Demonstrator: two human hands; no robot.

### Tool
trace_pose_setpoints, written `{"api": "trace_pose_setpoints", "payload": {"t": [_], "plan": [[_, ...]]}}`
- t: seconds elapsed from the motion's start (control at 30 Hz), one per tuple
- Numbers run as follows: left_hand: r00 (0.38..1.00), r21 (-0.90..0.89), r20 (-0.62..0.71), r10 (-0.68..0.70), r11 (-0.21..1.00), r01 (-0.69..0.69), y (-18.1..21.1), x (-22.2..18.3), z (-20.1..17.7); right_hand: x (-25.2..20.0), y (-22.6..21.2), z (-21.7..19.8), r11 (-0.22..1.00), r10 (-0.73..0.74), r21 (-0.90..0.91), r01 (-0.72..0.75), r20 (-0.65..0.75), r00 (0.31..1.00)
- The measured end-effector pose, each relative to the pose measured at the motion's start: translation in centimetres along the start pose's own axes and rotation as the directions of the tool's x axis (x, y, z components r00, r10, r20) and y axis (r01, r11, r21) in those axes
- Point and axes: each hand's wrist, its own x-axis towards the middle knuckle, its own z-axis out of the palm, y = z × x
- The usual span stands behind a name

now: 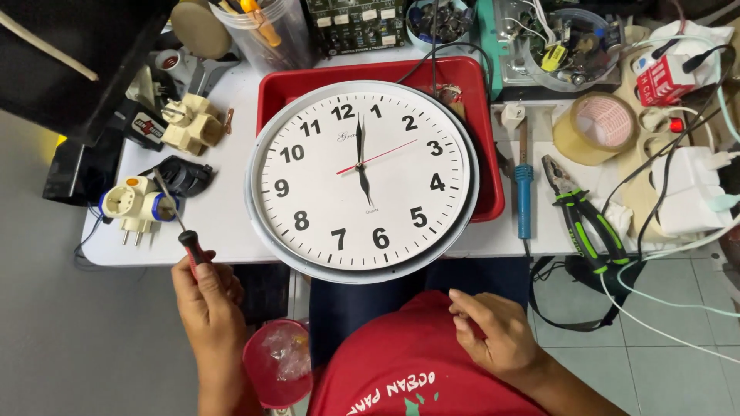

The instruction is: Disassembling a wall clock by removing the hands, glass cover, and internal movement mechanism using a screwdriver and scissors.

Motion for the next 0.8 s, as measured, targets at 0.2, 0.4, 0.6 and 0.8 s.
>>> {"api": "trace_pose_setpoints", "payload": {"t": [0.2,0.4,0.6,0.8], "plan": [[1.0,0.423,-0.01,0.012,0.906,-0.007,-1.4,1.4,-1.0,1.1,-1.0,-0.1,0.996,-0.087,-0.006,0.087,0.046,0.995],[0.996,0.645,0.053,0.078,0.758,-0.094,-2.8,2.7,-0.7,1.4,-0.9,0.2,0.996,-0.069,-0.047,0.072,0.049,0.996],[0.932,0.75,0.104,0.347,0.589,-0.303,-5.6,6.1,0.4,1.8,-0.5,1.0,0.995,-0.09,-0.027,0.093,0.084,0.992],[0.919,0.75,0.091,0.383,0.581,-0.316,-6.7,8.7,2.3,0.2,-0.6,0.3,0.989,-0.151,0.01,0.15,0.071,0.986]]}}
